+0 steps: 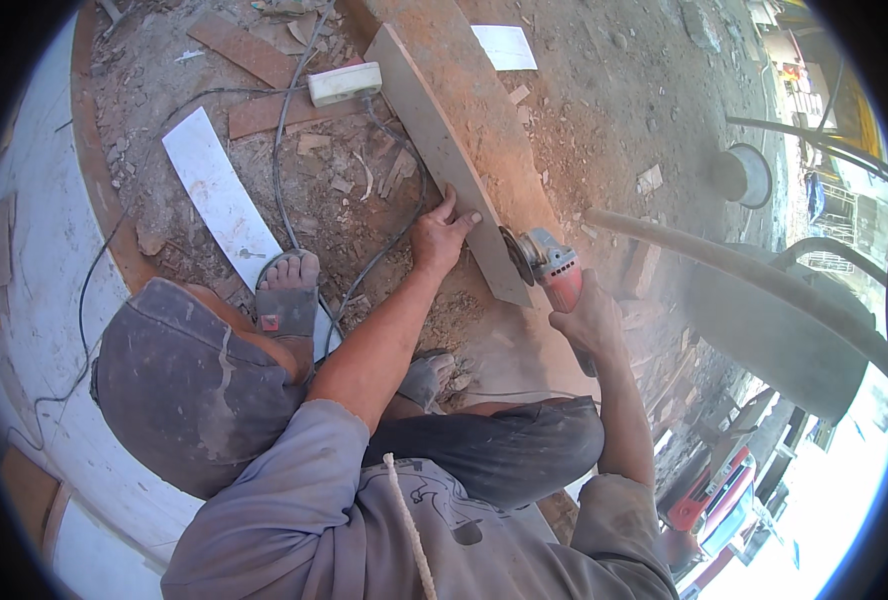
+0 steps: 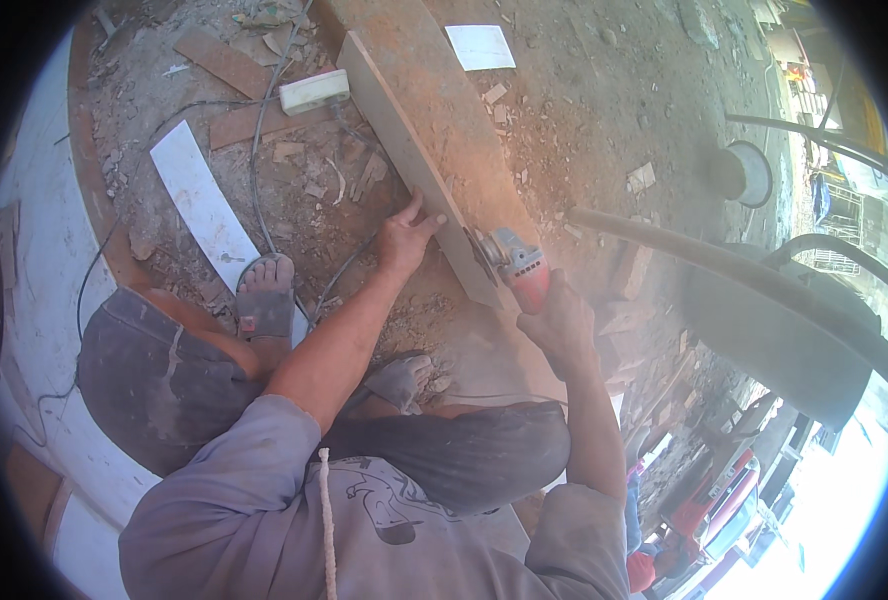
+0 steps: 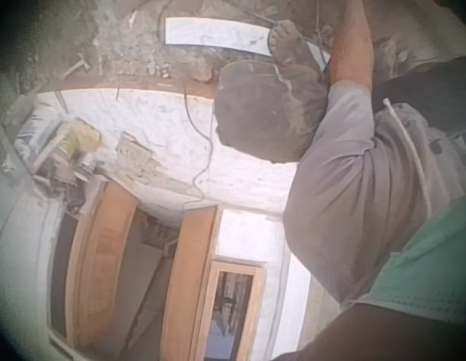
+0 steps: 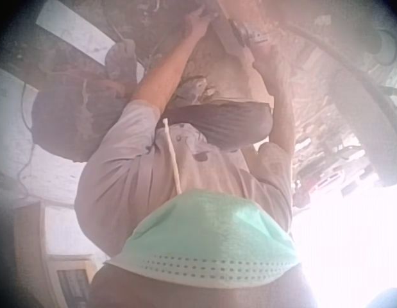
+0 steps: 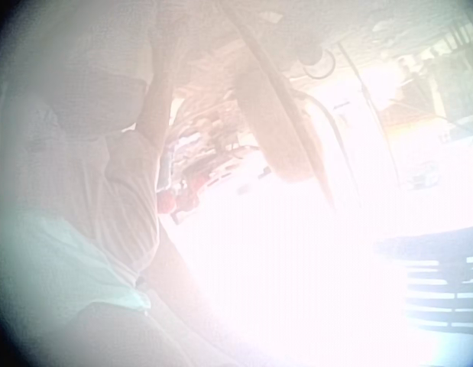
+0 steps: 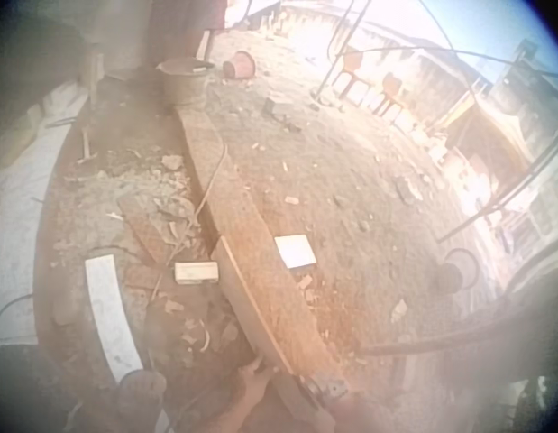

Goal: The person measures a structure with a tape measure, carries a tile outside, and cuts the tile using an angle grinder.

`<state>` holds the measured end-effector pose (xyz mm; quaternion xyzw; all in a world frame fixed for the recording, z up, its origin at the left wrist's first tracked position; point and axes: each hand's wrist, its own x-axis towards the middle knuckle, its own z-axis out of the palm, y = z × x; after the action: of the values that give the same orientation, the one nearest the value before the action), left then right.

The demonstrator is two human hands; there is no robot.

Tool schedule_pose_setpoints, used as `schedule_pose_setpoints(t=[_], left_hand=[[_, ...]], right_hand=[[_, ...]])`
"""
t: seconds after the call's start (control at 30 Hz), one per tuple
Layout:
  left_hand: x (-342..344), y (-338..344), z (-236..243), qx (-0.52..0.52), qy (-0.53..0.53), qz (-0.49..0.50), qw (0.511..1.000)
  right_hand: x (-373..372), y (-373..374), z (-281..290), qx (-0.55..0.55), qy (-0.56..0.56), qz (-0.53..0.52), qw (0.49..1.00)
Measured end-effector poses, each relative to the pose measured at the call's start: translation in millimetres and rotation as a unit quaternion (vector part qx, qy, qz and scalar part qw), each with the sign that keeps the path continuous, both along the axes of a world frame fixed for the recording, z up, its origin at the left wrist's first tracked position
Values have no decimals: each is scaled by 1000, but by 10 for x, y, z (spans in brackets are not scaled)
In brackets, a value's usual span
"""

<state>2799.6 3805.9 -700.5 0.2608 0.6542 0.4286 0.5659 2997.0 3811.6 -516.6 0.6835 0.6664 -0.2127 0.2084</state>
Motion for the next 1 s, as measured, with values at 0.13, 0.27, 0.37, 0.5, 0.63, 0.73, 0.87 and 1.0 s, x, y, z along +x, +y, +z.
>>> schedule_pose_setpoints(t=[0.13, 0.27, 0.37, 0.5, 0.63, 0.73, 0.87, 1.0], left_hand=[[21, -7, -95, 9, -14, 11, 1000], [10, 1, -22, 5, 1, 4, 1000], [8, 6, -13, -7, 5, -4, 1000], [53, -19, -150, 36, 27, 23, 999], [66, -17, -181, 30, 23, 19, 999], [48, -11, -123, 30, 15, 22, 999], [14, 3, -9, 10, -30, 19, 999], [25, -10, -92, 16, -32, 26, 999]], right_hand=[[-4, 6, -15, -9, 4, -25, 1000], [5, 12, -23, -9, 5, -23, 1000], [-2, 19, -26, -11, 3, -25, 1000], [0, 17, -32, -9, 8, -28, 1000], [-21, 34, -21, -14, -1, -25, 1000], [-54, 40, -5, -13, -14, -9, 1000], [-53, 45, 4, -12, -7, -15, 1000], [-79, 42, 3, -11, -7, -14, 1000]])
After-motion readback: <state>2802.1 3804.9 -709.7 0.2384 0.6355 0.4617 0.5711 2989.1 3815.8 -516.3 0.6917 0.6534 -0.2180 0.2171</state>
